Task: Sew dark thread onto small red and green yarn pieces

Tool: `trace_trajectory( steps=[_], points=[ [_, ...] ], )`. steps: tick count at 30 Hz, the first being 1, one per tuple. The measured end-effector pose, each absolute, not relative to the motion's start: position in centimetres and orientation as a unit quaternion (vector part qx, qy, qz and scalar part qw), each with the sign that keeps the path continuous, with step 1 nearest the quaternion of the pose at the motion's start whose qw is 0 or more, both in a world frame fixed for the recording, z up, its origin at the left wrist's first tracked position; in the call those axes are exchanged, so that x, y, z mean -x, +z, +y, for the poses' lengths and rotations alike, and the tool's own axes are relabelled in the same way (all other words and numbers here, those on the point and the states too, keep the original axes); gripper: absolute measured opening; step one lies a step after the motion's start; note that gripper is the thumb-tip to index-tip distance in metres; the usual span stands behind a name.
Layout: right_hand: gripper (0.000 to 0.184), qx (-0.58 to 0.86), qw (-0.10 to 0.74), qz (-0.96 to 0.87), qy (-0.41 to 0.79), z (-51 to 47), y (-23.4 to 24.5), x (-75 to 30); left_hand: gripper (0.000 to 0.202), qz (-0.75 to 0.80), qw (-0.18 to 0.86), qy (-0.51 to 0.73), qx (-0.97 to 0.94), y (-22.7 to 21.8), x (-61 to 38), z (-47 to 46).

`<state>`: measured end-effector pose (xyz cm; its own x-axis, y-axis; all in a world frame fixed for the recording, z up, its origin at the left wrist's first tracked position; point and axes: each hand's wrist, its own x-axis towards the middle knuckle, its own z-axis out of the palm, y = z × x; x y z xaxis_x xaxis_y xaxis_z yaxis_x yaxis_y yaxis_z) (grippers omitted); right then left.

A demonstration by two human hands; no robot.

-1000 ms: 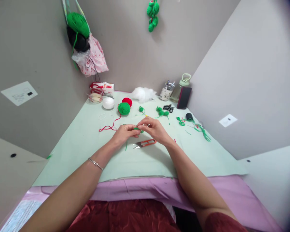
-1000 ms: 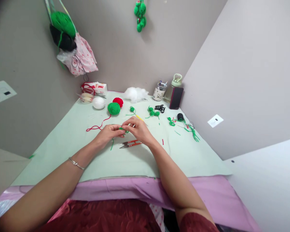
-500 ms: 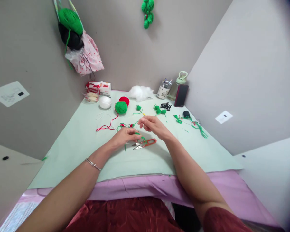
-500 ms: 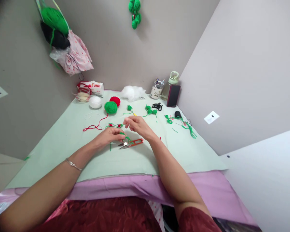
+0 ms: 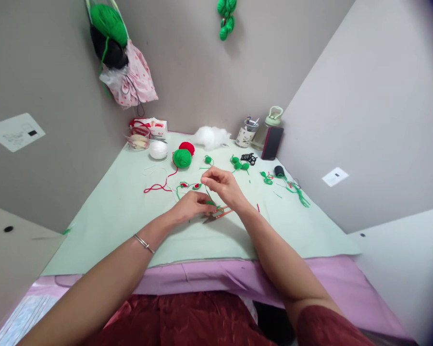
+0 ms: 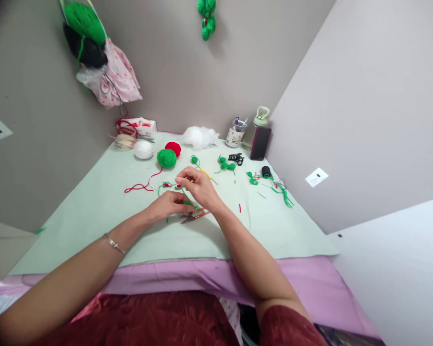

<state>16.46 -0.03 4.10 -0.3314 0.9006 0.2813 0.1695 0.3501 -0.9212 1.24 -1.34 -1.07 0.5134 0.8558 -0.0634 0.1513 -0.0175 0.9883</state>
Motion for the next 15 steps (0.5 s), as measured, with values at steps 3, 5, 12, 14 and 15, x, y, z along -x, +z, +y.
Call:
trace_trajectory(
  steps=[3,5,12,14,15],
  points=[
    [0.033,0.369,0.361,-0.661,0.544,-0.2,4.2,-16.8,0.026,0.372,0.596,0.332,-0.63,-1.0,-0.9,-1.1],
    [0.035,0.361,0.347,-0.633,0.591,0.0,4.1,-17.3,0.027,0.353,0.615,0.335,-0.621,-1.0,-0.8,-1.0],
    [0.04,0.369,0.581,-0.475,0.548,2.5,4.0,-20.0,0.025,0.339,0.642,0.277,-0.63,-1.1,-1.3,-1.3],
    [0.039,0.385,0.567,-0.477,0.55,2.9,3.8,-20.5,0.026,0.343,0.651,0.297,-0.608,-1.0,-1.2,-1.3],
    [0.039,0.399,0.553,-0.49,0.543,3.0,3.6,-20.7,0.027,0.346,0.659,0.311,-0.591,-0.9,-1.1,-1.3]
  ],
)
